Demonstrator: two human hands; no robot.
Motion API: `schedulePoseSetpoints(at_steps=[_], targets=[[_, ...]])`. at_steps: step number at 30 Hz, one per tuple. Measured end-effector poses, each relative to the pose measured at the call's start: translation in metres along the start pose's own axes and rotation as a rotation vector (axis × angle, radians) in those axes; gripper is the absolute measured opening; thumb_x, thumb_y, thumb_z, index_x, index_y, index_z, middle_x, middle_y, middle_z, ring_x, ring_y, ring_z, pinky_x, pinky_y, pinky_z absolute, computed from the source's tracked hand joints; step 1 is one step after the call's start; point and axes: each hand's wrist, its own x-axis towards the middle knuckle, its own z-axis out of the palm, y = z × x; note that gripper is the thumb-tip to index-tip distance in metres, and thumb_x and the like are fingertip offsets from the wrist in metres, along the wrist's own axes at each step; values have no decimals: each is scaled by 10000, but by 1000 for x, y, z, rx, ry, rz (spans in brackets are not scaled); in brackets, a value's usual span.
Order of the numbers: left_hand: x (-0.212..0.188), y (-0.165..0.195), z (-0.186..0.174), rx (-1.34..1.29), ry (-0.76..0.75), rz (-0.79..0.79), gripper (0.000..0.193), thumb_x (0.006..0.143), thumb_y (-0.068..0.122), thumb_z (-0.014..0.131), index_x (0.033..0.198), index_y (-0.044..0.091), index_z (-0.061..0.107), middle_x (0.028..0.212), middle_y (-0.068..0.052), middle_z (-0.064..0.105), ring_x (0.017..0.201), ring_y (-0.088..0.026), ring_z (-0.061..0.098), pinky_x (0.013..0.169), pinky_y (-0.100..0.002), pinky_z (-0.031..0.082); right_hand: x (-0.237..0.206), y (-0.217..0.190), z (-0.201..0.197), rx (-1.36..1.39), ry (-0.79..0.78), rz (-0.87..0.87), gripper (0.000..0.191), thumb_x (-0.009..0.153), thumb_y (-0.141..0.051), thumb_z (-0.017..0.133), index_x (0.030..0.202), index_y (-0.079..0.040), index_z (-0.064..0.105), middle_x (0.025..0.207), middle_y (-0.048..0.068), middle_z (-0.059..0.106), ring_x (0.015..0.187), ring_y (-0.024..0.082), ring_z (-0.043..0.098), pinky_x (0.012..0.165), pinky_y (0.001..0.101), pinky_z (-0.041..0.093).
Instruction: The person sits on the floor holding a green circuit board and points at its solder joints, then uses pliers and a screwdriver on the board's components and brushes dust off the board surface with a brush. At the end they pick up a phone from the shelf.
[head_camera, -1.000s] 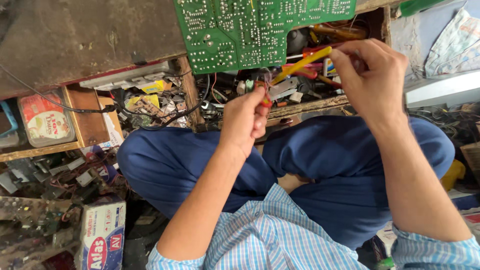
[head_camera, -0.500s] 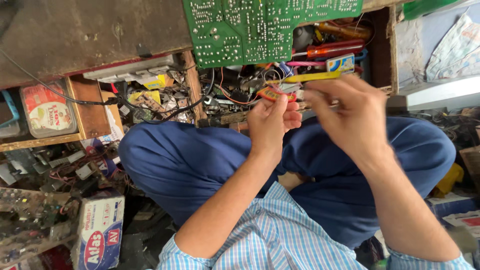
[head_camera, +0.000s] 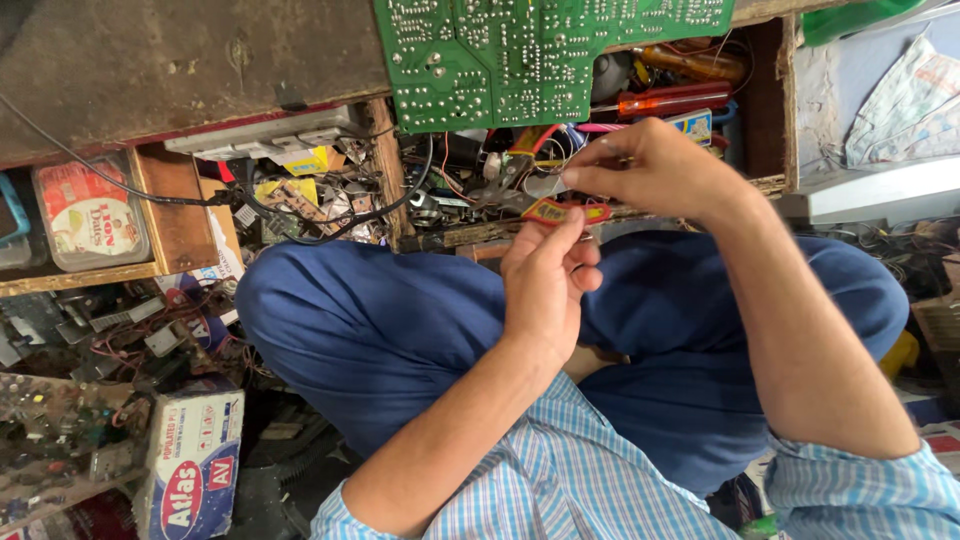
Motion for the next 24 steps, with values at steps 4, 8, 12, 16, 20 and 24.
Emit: schedulePoseSetpoints(at_steps=[4,8,12,16,20,24], targets=[[-10,15,-11,-109,15,-75,213,985,190,691,837,167,539,688,76,453,532,-47,414,442,-226,292,-5,18,-8,71,-127,-12,394,843,-322,767,1150,-74,753,852,40,797,760,85,715,677,283,575],[-6,28,-21,-86,-1,-60,218,982,194,685,827,175,533,652,71,400,505,-48,367,436,-227,286,-14,17,-11,-10,-51,-42,374,922,-373,718,1155,-86,775,872,75,794,756,124,690,685,309,558],[-15,31,-33,-75,38,-103,244,982,181,680,829,183,490,653,61,418,505,-60,380,443,-240,295,-26,3,-6,-321,80,-79,455,796,-406,819,1090,-61,779,771,138,736,665,235,699,628,381,547],[-42,21,-51,13,99,-153,98,960,172,663,934,158,570,618,69,397,465,-43,371,403,-221,261,-33,-8,5,-501,170,-423,763,701,-490,859,1263,11,733,822,157,722,711,317,695,609,430,540],[-71,10,-70,206,46,-16,86,962,128,667,980,62,615,652,46,507,438,-28,378,375,-218,271,-54,-14,-4,-344,200,-353,412,854,-352,821,1122,-51,735,936,124,738,719,229,708,627,370,544],[-77,8,-79,428,-29,117,74,984,98,681,1004,30,665,690,22,586,486,-11,417,414,-203,303,-83,-16,0,-150,156,-95,387,804,-275,842,1149,-117,763,809,49,739,547,174,551,493,331,439]])
